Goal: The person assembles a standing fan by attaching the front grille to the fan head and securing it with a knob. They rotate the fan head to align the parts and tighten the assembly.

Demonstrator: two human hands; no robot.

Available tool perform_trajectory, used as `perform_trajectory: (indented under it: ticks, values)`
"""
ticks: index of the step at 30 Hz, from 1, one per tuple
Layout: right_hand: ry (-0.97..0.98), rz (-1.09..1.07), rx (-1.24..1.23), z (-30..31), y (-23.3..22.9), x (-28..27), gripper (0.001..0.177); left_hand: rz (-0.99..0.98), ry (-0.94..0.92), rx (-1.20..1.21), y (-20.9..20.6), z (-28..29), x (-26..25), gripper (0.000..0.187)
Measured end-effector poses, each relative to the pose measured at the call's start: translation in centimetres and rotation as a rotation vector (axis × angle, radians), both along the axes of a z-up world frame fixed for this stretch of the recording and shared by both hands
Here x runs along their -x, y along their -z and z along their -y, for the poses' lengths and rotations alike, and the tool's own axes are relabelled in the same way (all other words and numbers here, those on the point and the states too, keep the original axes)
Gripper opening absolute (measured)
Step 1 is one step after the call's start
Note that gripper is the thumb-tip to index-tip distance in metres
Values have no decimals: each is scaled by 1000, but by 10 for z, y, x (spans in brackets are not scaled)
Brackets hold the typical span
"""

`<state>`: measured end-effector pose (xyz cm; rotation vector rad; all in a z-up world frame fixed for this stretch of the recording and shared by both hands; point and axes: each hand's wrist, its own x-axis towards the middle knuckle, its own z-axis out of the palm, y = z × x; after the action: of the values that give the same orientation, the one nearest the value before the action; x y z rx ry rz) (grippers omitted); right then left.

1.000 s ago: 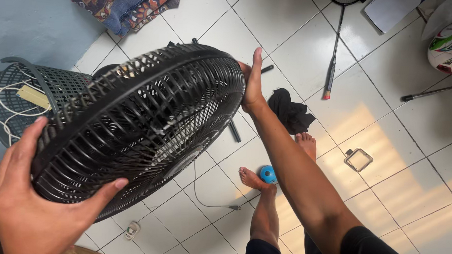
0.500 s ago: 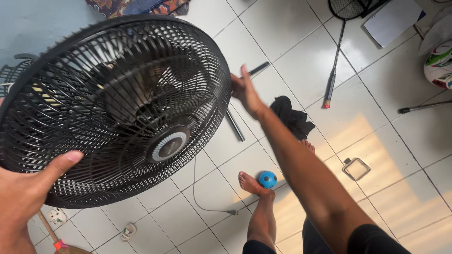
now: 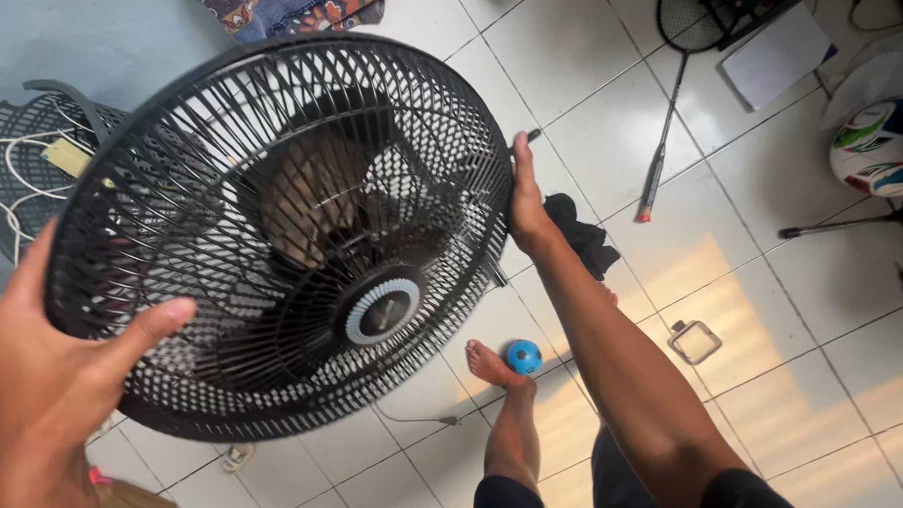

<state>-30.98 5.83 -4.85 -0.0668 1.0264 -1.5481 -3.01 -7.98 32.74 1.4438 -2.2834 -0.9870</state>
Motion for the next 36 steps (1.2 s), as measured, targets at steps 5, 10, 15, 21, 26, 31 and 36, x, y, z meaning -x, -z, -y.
perform_trajectory:
  ticks: [5, 10, 15, 21, 26, 31, 36]
  values:
    - [114, 3, -122, -31, -28, 0, 95, 51, 25, -20, -2, -14, -1, 83]
    - [195, 7, -91, -45, -25, -14, 84, 30, 73, -25, -1, -9, -8, 88]
    - [-10, 113, 76, -51, -1, -7, 77, 17, 82, -79, 1, -18, -21, 94]
    - [33, 60, -35, -36, 6, 7, 74, 95, 127, -50, 7, -27, -24, 92]
    - [134, 79, -3, -39, 20, -1, 68, 3, 119, -37, 10, -30, -22, 96]
    - [68, 79, -8, -32, 25, 7, 73, 78, 175, 145, 2, -30, -6, 98]
    - [-64, -21, 76, -40, 22, 38, 82, 29, 152, 127, 0, -38, 4, 102]
